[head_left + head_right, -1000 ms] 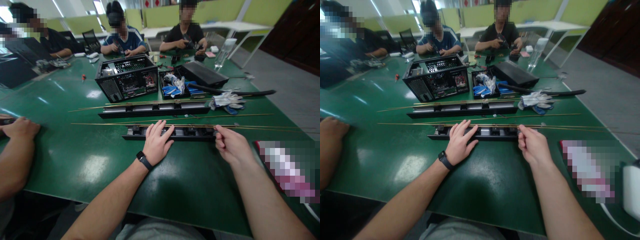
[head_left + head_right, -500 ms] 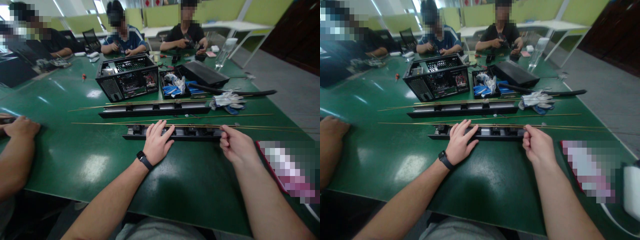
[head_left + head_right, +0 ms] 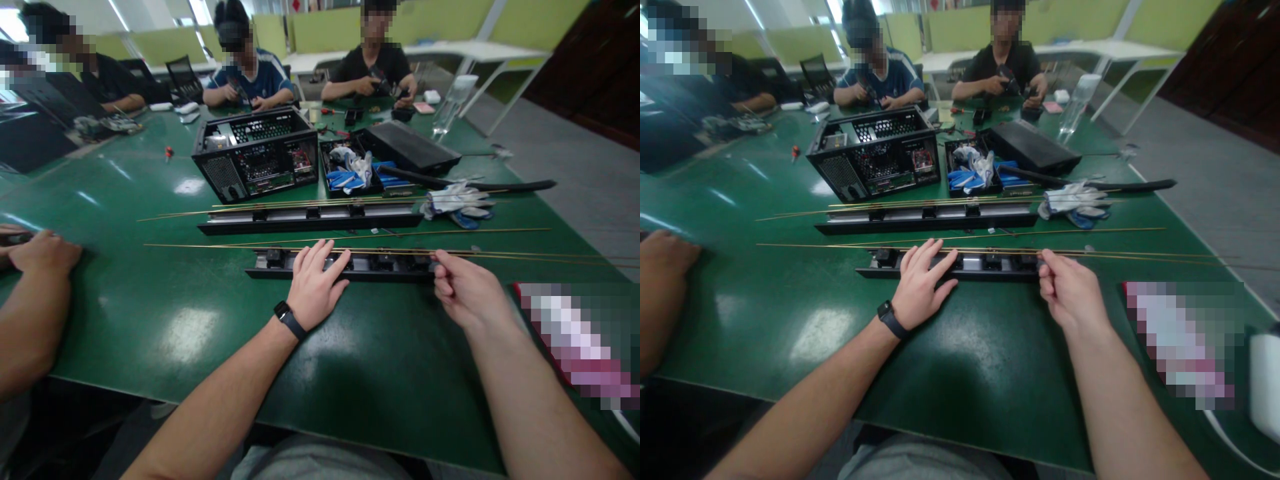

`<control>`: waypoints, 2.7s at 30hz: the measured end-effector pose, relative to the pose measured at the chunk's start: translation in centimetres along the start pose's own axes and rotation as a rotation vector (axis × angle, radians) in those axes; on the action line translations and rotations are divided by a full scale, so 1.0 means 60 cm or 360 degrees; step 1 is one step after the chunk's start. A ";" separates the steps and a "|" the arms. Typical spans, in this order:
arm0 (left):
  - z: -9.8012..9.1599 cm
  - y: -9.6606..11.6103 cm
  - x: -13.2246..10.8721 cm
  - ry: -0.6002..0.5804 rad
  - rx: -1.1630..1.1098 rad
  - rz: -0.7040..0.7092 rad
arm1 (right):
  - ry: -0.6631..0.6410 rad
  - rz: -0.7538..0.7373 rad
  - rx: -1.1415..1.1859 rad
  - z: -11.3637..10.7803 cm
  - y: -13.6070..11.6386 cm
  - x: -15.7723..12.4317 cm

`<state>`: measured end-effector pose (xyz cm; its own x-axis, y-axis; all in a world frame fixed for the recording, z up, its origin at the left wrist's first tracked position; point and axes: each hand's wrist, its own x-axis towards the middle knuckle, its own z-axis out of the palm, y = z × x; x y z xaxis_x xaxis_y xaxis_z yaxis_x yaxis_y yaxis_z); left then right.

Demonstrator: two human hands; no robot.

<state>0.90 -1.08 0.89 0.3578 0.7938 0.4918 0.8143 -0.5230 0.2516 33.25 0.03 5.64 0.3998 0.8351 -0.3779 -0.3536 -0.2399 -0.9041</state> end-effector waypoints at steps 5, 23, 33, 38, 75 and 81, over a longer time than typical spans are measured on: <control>-0.001 0.000 0.001 -0.0013 -0.0008 -0.0015 | 0.0057 -0.0008 0.0026 -0.004 -0.003 0.004; 0.000 -0.001 0.000 -0.0018 0.0004 0.0000 | 0.0139 -0.0067 0.0033 -0.028 0.007 0.032; -0.001 0.002 -0.001 0.0000 0.0020 -0.0016 | 0.0038 -0.0006 -0.0053 -0.014 -0.003 0.012; -0.002 0.002 0.000 -0.0004 0.0018 -0.0006 | -0.0016 0.0010 -0.0083 0.000 0.003 -0.001; -0.012 0.009 0.004 -0.0121 0.0091 -0.0076 | 0.0086 -0.0055 -0.0013 -0.005 0.006 0.009; -0.015 0.011 0.004 -0.0106 0.0084 -0.0057 | 0.0063 -0.0096 -0.0061 -0.010 0.009 0.016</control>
<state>1.12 -1.53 1.92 0.3564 0.8315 0.4261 0.8495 -0.4783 0.2228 33.95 0.38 4.70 0.4530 0.8284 -0.3294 -0.2956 -0.2090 -0.9322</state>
